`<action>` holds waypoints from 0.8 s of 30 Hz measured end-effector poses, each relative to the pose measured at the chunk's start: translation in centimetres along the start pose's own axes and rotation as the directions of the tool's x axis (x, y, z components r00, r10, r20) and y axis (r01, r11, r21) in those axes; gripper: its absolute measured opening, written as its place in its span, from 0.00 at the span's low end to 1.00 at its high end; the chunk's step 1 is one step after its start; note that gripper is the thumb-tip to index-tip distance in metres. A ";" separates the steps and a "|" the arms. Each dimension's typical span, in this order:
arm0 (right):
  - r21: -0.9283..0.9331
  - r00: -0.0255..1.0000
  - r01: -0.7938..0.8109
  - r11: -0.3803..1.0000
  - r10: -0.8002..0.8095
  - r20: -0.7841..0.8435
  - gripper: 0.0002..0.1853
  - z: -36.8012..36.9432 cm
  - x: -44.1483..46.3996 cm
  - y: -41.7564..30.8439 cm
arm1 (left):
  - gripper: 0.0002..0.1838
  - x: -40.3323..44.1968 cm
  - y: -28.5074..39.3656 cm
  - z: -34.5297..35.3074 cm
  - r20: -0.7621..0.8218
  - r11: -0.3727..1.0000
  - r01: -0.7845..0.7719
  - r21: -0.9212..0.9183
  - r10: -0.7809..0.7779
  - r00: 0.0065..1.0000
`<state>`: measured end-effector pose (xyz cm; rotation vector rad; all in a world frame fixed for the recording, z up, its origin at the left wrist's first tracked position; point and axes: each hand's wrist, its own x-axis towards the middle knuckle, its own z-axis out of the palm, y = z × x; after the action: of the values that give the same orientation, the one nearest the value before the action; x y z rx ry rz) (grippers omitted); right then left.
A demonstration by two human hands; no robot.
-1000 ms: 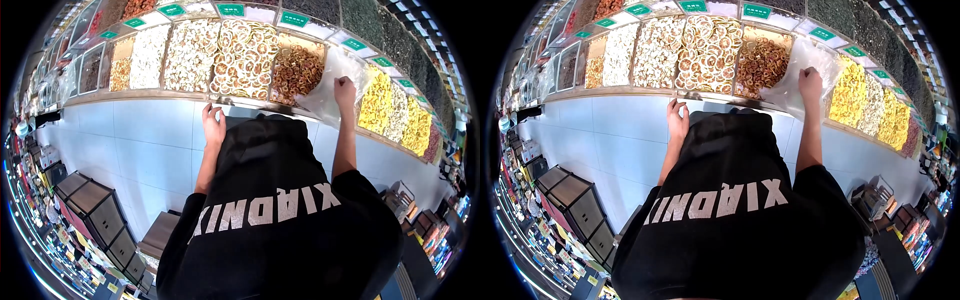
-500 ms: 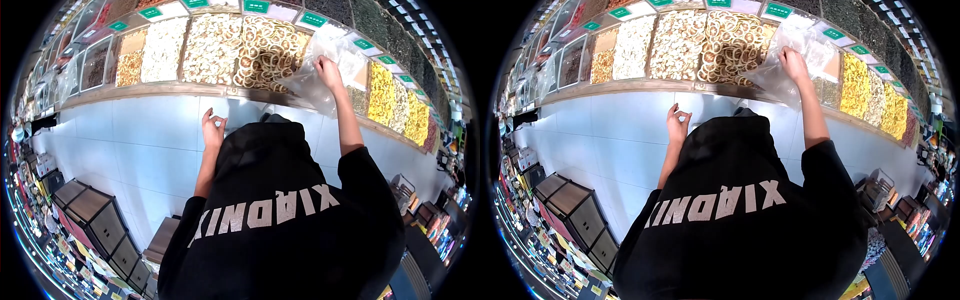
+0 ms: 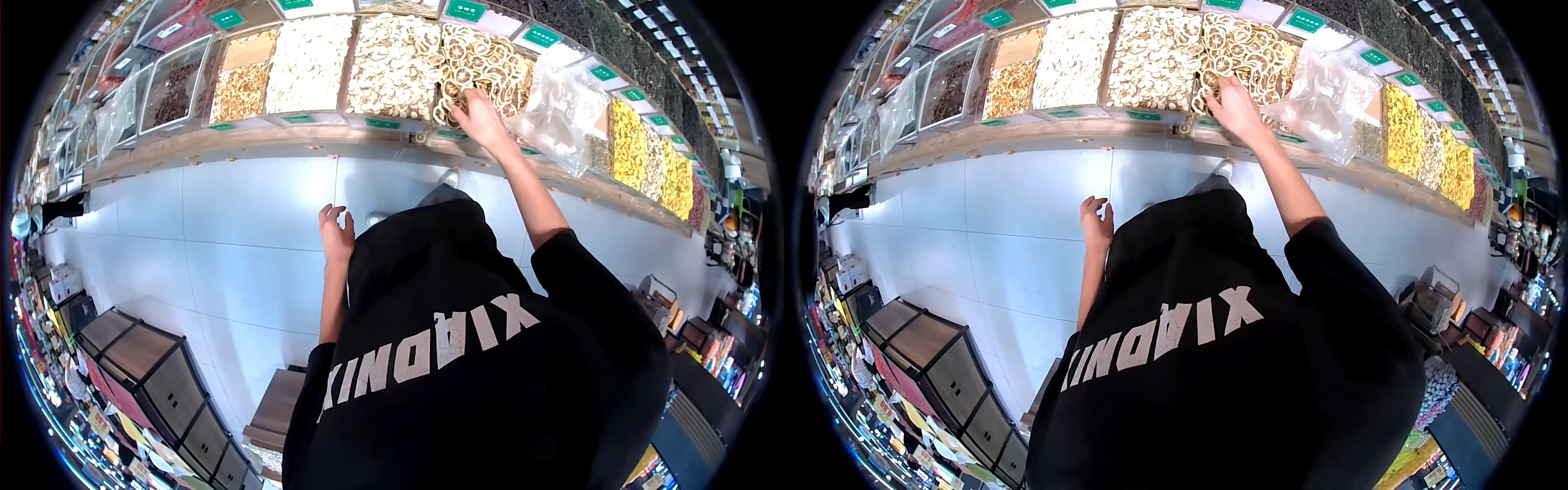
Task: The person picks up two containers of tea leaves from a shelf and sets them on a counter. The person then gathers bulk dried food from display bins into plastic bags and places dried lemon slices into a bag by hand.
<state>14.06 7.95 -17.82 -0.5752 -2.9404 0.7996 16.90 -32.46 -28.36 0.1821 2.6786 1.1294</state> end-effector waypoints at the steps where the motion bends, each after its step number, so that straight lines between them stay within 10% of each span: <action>1: 0.061 0.997 0.075 0.995 -0.075 0.003 0.20 0.4 0.7 -0.1 | 0.11 -0.3 -0.7 -0.4 -0.008 1.000 -0.022 -0.001 0.022 1.000; 14: -0.308 0.964 0.142 0.941 -0.061 0.260 0.39 0.6 11.7 -0.7 | 0.13 1.0 2.3 -0.4 0.049 0.993 0.088 -0.077 -0.084 0.995; 24: -0.048 0.952 0.220 0.974 -0.204 0.227 0.21 0.7 14.2 4.4 | 0.10 13.4 13.2 0.6 0.057 0.981 -0.024 -0.194 0.036 0.998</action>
<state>2.24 16.32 -21.44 -0.1755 -3.1708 0.7810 4.41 -20.17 -21.40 0.2196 2.5027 1.3625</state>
